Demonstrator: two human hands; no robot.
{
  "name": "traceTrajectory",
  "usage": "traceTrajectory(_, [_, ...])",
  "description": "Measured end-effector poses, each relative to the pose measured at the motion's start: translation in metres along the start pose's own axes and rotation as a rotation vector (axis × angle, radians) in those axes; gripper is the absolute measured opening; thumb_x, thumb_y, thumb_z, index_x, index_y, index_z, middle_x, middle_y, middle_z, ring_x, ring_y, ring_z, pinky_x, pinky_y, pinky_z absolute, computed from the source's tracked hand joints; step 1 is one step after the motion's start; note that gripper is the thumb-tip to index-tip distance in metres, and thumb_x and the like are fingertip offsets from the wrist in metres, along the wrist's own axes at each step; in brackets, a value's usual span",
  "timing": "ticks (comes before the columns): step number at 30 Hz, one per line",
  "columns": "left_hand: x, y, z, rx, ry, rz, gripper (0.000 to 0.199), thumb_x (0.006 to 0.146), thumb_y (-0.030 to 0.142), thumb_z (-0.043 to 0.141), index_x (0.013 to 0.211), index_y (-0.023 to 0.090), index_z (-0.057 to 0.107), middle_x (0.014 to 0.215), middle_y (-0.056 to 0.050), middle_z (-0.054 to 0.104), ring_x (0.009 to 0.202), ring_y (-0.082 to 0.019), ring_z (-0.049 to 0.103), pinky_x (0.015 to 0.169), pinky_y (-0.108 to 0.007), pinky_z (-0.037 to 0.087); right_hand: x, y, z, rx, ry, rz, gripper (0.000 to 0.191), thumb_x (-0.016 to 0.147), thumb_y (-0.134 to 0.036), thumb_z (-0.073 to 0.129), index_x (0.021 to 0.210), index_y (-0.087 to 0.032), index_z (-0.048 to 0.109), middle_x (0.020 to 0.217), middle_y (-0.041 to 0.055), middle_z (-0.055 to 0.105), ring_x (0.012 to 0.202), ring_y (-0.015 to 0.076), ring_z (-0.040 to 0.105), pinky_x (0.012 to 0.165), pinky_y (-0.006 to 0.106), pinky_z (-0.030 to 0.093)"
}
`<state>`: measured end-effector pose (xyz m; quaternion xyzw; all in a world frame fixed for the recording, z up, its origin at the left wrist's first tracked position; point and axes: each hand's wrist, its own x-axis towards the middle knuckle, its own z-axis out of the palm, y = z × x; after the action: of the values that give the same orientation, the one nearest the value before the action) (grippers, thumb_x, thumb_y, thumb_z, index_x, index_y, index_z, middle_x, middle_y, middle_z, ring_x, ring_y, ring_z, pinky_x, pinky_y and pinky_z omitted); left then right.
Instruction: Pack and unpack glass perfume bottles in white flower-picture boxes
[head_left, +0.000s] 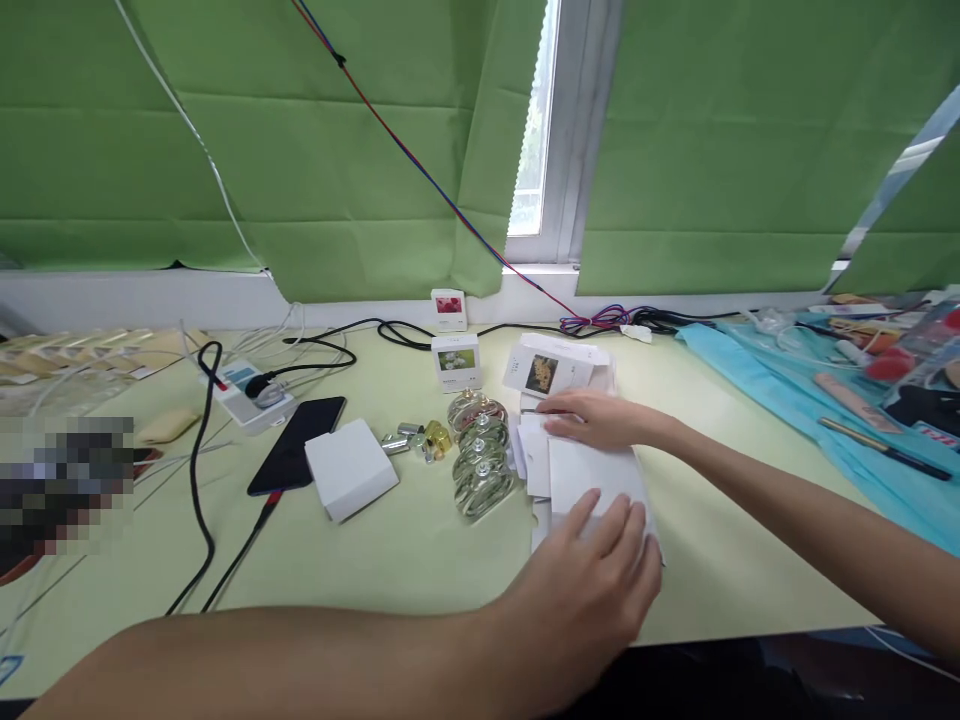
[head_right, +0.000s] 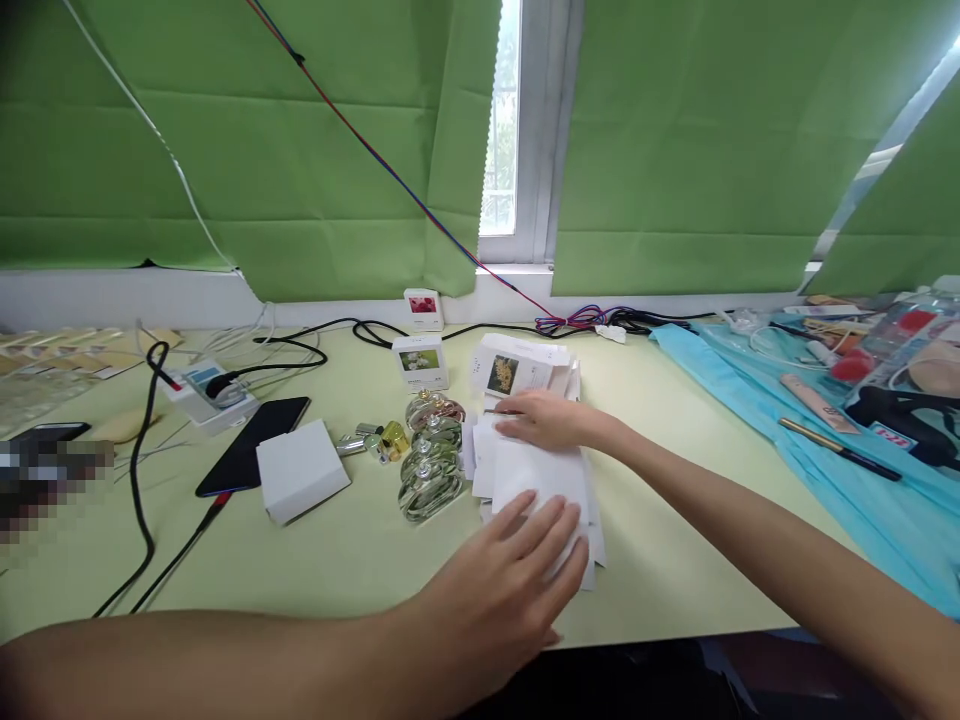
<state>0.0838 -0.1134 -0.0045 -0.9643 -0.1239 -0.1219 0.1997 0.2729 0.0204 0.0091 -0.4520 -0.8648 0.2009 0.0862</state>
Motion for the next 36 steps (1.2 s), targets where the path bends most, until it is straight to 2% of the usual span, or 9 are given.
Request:
traceTrajectory(3, [-0.004,-0.001,0.037,-0.009,0.002,-0.082,0.047,0.101,0.032,0.052,0.145,0.015,0.05,0.148,-0.018,0.054,0.14,-0.037,0.048,0.112,-0.054,0.04,0.004,-0.003,0.009,-0.009,-0.026,0.019,0.052,0.103,-0.05,0.041,0.138,-0.018,0.063,0.143,0.0134,0.063,0.131,0.0331,0.059,0.108,0.045,0.045])
traceTrajectory(5, [-0.003,-0.01,0.048,-0.04,-0.032,-0.107,0.054,0.101,0.04,0.054,0.148,0.016,0.045,0.15,-0.019,0.052,0.141,-0.04,0.046,0.111,-0.058,0.041,0.003,-0.004,0.008,0.002,-0.038,0.05,0.05,0.104,-0.048,0.04,0.135,-0.019,0.065,0.14,0.0125,0.066,0.127,0.0328,0.062,0.104,0.043,0.047])
traceTrajectory(17, [0.015,-0.025,0.062,-0.087,-0.106,-0.192,0.059,0.1,0.04,0.056,0.149,0.013,0.04,0.155,-0.027,0.043,0.147,-0.047,0.038,0.113,-0.066,0.038,-0.004,-0.003,-0.008,-0.046,-0.061,0.156,0.044,0.105,-0.044,0.034,0.092,-0.019,0.068,0.094,0.0103,0.075,0.082,0.024,0.067,0.07,0.032,0.045])
traceTrajectory(20, [0.019,-0.031,0.066,-0.125,-0.127,-0.178,0.053,0.102,0.037,0.05,0.148,0.013,0.042,0.154,-0.027,0.043,0.147,-0.047,0.037,0.112,-0.066,0.04,-0.003,0.002,-0.006,-0.059,-0.053,0.205,0.046,0.106,-0.044,0.034,0.086,-0.019,0.067,0.09,0.01,0.074,0.08,0.0234,0.066,0.068,0.031,0.044])
traceTrajectory(23, [0.02,-0.033,0.065,-0.168,-0.147,-0.16,0.049,0.104,0.034,0.042,0.149,0.013,0.042,0.155,-0.026,0.043,0.146,-0.046,0.038,0.11,-0.066,0.041,-0.003,0.004,-0.007,-0.076,-0.035,0.215,0.04,0.105,-0.039,0.038,0.09,-0.019,0.069,0.1,0.0104,0.076,0.088,0.0243,0.068,0.073,0.031,0.045])
traceTrajectory(27, [0.017,-0.033,0.068,-0.212,-0.154,-0.177,0.049,0.104,0.033,0.039,0.149,0.012,0.041,0.155,-0.026,0.042,0.147,-0.047,0.036,0.112,-0.067,0.039,-0.008,-0.008,-0.012,-0.142,0.064,0.205,0.027,0.101,-0.03,0.049,0.093,-0.019,0.072,0.102,0.0093,0.077,0.094,0.0248,0.069,0.074,0.031,0.045])
traceTrajectory(31, [0.016,-0.031,0.072,-0.266,-0.164,-0.21,0.048,0.104,0.031,0.039,0.148,0.012,0.042,0.154,-0.025,0.044,0.147,-0.046,0.036,0.112,-0.067,0.038,-0.011,-0.026,-0.02,-0.279,0.343,0.277,0.025,0.099,-0.033,0.053,0.087,-0.02,0.069,0.087,0.0097,0.073,0.081,0.0263,0.066,0.067,0.034,0.044])
traceTrajectory(34, [0.016,-0.029,0.074,-0.289,-0.157,-0.227,0.046,0.105,0.032,0.038,0.146,0.012,0.044,0.153,-0.024,0.045,0.147,-0.044,0.038,0.113,-0.065,0.038,-0.001,-0.027,-0.023,-0.371,0.524,0.16,0.028,0.094,-0.041,0.063,0.111,-0.02,0.067,0.11,0.016,0.069,0.1,0.0331,0.063,0.084,0.042,0.047])
traceTrajectory(36, [0.016,-0.028,0.075,-0.286,-0.145,-0.234,0.046,0.105,0.033,0.037,0.146,0.012,0.045,0.153,-0.024,0.045,0.146,-0.043,0.039,0.113,-0.065,0.037,0.011,-0.02,-0.023,-0.408,0.488,0.096,0.051,0.085,-0.048,0.074,0.125,-0.018,0.063,0.126,0.0212,0.062,0.117,0.0399,0.057,0.096,0.049,0.044])
